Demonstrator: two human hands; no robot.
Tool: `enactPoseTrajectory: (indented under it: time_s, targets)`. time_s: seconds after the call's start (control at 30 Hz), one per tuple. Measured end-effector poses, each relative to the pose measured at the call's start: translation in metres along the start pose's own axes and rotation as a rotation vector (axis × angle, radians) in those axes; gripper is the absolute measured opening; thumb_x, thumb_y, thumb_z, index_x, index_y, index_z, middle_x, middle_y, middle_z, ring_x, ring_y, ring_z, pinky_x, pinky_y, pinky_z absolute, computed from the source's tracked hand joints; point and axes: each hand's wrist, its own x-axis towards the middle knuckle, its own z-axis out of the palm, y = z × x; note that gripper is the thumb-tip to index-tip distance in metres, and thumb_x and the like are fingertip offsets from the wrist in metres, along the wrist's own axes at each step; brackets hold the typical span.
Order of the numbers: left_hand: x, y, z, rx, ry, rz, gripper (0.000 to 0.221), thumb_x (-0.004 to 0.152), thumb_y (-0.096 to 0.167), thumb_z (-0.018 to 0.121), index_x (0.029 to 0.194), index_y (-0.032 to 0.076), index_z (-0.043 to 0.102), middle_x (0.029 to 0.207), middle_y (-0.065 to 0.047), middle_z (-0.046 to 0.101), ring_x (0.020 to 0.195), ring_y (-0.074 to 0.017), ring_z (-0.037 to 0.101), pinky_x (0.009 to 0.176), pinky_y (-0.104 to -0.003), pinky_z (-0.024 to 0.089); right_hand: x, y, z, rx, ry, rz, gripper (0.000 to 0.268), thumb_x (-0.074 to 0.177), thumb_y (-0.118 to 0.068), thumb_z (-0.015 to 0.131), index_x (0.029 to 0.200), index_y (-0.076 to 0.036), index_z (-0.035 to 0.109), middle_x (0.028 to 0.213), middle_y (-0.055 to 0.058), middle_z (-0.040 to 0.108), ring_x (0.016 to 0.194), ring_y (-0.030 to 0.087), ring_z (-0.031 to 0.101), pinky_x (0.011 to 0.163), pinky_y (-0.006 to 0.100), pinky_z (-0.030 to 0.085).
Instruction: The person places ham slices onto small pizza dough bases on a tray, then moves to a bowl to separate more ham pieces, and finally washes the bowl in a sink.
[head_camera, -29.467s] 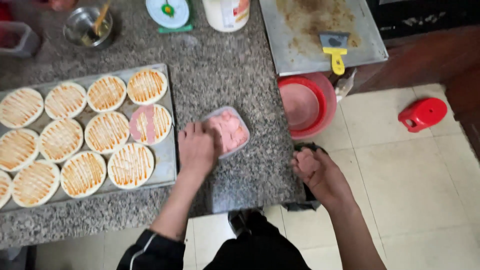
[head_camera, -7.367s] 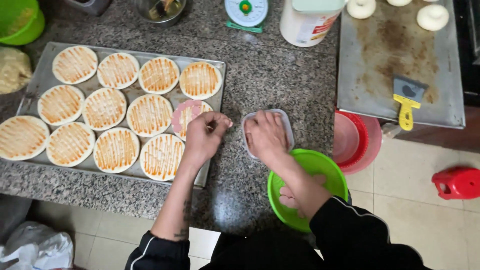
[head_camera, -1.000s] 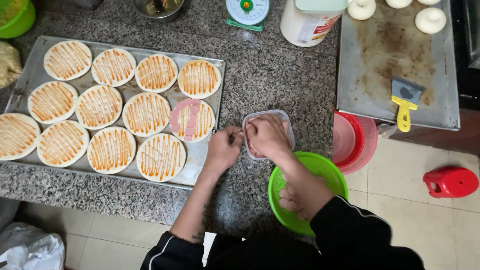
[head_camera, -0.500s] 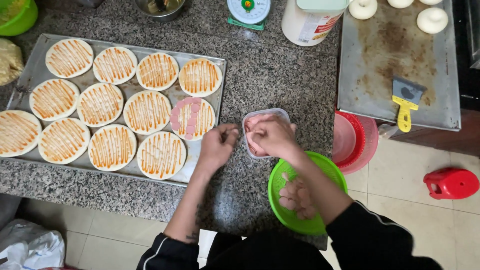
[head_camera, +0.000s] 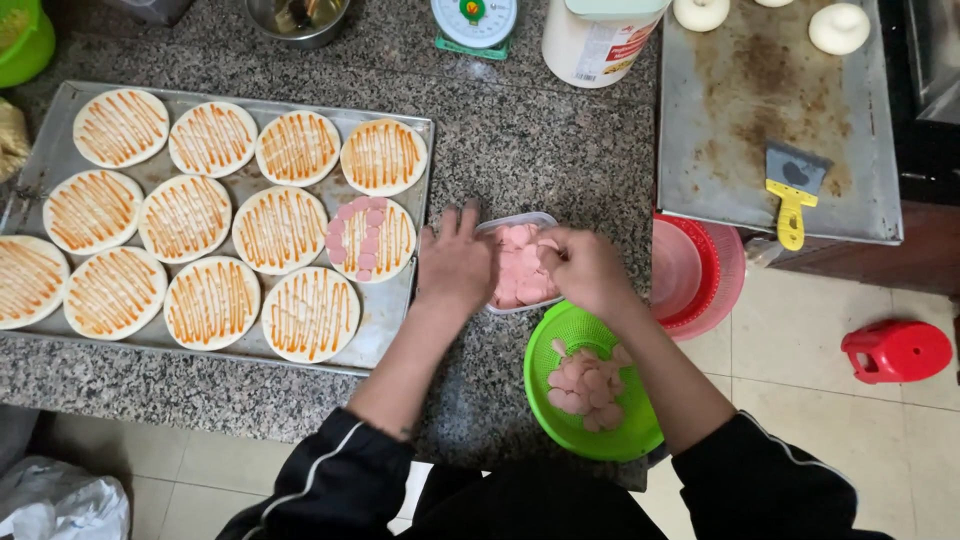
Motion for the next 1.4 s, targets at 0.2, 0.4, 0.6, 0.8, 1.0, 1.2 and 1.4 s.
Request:
enactPoseTrajectory:
  time_s: [0.2,0.4,0.6,0.8,1.0,1.2,1.4]
  targets:
    - [0.049,0.019,0.015,0.221,-0.194,-0.126,0.053,0.118,0.054,0.043,0.154,0.028,0.073,0.18,-0.01,0.042,0.169,-0.0411,0.025,0.12,-0.072,0.033,0.007,0.007,0.015,-0.135,-0.007,-0.095,0.03,0.105,-0.025,0.069,0.129,-0.026,0.087,0.12,0.011,0.087,0.122,0.039,0.079,0.108,0.055,0.063]
    - [0.062,-0.016,0.05,0.137,0.038,0.105,0.031,0.109,0.034,0.062,0.119,0.022,0.089,0.15,-0.008,0.068,0.156,-0.0357,0.043,0.108,-0.06,0.049,-0.005,-0.004,0.007,-0.062,-0.066,-0.079,0.033,0.102,-0.026,0.073,0.133,-0.025,0.085,0.127,0.013,0.086,0.126,0.042,0.077,0.108,0.057,0.061]
    - [0.031,-0.028,-0.013,-0.307,0.061,0.192,0.022,0.096,0.038,0.08,0.102,0.021,0.091,0.156,-0.018,0.067,0.168,-0.0461,0.037,0.124,-0.063,0.049,-0.026,-0.035,0.004,-0.326,-0.126,-0.18,0.044,0.097,-0.03,0.077,0.139,-0.018,0.081,0.134,0.016,0.081,0.128,0.046,0.075,0.11,0.062,0.058]
    - [0.017,-0.03,-0.017,-0.477,0.132,0.222,0.025,0.103,0.035,0.077,0.096,0.016,0.091,0.149,-0.022,0.073,0.162,-0.0489,0.046,0.13,-0.058,0.045,-0.006,-0.013,0.037,-0.501,-0.03,-0.169,0.023,0.103,-0.034,0.066,0.114,-0.024,0.084,0.114,0.008,0.085,0.116,0.038,0.08,0.11,0.051,0.053]
    - [0.023,-0.05,0.019,-0.53,0.171,0.201,0.018,0.096,0.021,0.078,0.106,0.025,0.092,0.152,-0.013,0.073,0.159,-0.0447,0.05,0.131,-0.054,0.047,0.008,0.018,0.023,-0.134,0.06,-0.144,0.03,0.105,-0.021,0.069,0.129,-0.02,0.086,0.116,0.018,0.086,0.116,0.044,0.08,0.1,0.059,0.062]
    - [0.029,-0.049,0.044,-0.334,0.293,0.181,0.015,0.092,0.032,0.083,0.104,0.026,0.09,0.133,-0.003,0.075,0.143,-0.0314,0.059,0.113,-0.046,0.056,0.0,-0.005,0.004,0.099,0.059,-0.107,0.031,0.107,-0.013,0.068,0.131,-0.016,0.087,0.122,0.022,0.085,0.124,0.05,0.075,0.107,0.059,0.06]
    - [0.007,-0.018,0.025,-0.125,0.287,0.323,0.04,0.089,0.043,0.092,0.124,0.024,0.087,0.129,-0.002,0.071,0.133,-0.0269,0.056,0.107,-0.046,0.049,0.0,0.006,0.006,0.155,0.048,-0.008,0.03,0.109,-0.02,0.067,0.13,-0.025,0.088,0.125,0.014,0.086,0.127,0.041,0.076,0.109,0.055,0.06]
